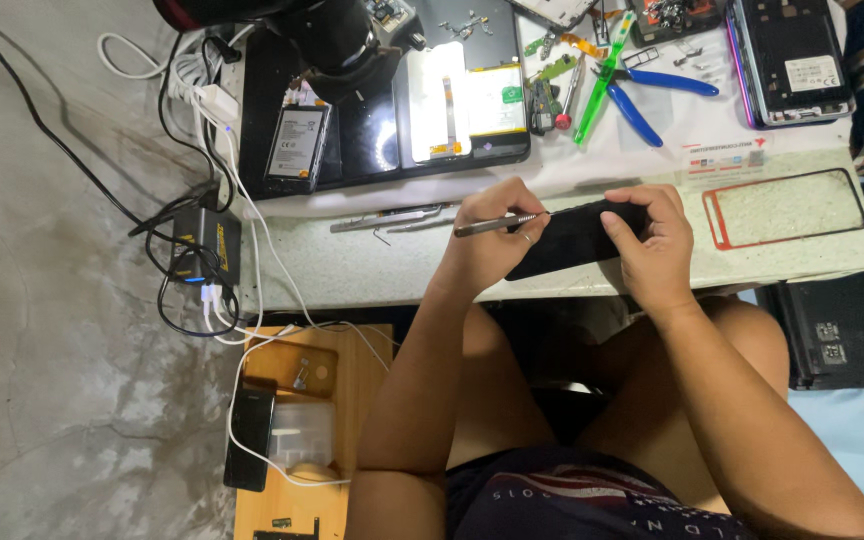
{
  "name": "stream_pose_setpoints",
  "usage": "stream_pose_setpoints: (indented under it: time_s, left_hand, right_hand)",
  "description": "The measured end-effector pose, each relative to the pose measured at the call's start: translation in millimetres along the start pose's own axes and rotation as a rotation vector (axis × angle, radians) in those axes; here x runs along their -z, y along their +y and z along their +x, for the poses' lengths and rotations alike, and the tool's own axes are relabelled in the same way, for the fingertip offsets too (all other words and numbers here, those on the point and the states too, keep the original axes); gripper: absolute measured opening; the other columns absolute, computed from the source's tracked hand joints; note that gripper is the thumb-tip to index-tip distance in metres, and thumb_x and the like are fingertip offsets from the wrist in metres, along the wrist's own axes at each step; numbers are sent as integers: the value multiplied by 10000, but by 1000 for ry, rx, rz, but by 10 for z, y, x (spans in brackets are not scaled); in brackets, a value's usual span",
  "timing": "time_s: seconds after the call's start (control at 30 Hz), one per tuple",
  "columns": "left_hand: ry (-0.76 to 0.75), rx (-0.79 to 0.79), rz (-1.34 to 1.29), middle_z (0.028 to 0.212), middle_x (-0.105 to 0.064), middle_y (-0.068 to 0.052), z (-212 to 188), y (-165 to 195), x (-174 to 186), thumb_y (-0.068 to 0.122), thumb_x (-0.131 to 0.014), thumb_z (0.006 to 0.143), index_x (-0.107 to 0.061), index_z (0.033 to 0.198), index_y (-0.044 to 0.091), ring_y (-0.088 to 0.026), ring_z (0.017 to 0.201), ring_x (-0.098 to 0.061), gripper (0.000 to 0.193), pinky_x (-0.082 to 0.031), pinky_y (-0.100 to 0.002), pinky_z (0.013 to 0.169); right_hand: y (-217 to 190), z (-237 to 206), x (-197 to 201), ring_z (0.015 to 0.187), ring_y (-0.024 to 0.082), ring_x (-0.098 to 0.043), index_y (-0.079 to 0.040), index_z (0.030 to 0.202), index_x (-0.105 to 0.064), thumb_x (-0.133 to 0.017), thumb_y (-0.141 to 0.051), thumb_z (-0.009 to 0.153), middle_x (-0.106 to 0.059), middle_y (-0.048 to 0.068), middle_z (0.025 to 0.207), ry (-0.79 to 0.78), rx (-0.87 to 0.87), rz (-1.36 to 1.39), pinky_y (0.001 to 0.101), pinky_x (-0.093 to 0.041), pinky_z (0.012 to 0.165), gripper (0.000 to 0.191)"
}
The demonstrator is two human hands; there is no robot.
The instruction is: The person removes a battery from a disassembled smartphone, places it on the table, and then uses a screwdriver to unscrew screws from the phone's frame. The person continues to manipulate the phone and tools throughout the clip.
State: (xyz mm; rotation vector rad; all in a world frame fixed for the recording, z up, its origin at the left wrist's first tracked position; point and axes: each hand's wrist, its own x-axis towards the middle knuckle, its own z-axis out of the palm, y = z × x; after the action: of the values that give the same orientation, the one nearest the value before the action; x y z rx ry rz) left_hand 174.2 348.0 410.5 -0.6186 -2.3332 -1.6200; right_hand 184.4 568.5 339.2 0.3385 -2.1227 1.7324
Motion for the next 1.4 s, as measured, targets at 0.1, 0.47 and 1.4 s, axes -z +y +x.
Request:
stream_pose_setpoints:
  time_s: [0.1, 0.47, 1.4]
  left_hand:
    - [26, -64, 15, 826, -692, -70, 52, 8, -59, 0, -790, 845, -629, 871, 29, -172, 748, -674, 165, -524, -297, 668]
    - [-20, 180, 125, 852, -734, -89, 137, -43, -416, 67, -766, 903, -537, 1077, 39, -210, 730, -731, 289, -551, -340, 655]
    - [366, -35, -224, 1104, -757, -185, -171, -357, -718, -84, -729, 930, -580, 1048, 29, -273, 1069, -754, 221, -635, -332, 932]
  right_hand:
    - [58, 69, 10, 1122, 199, -571, -22, 1155, -662, -741, -10, 957, -579, 80, 1163, 18, 27, -73, 282, -438, 1041, 214]
    - [199, 205, 90, 1036, 260, -512, -53, 1098, -540, -865, -110, 880, -481, 107, 1109, 74, 91, -231, 340, -448, 930, 396]
    - [430, 400, 322, 1031, 215, -508, -50, 1027, -653, -862, -135, 905, -469, 77, 1107, 80, 74, -224, 317, -459, 905, 256]
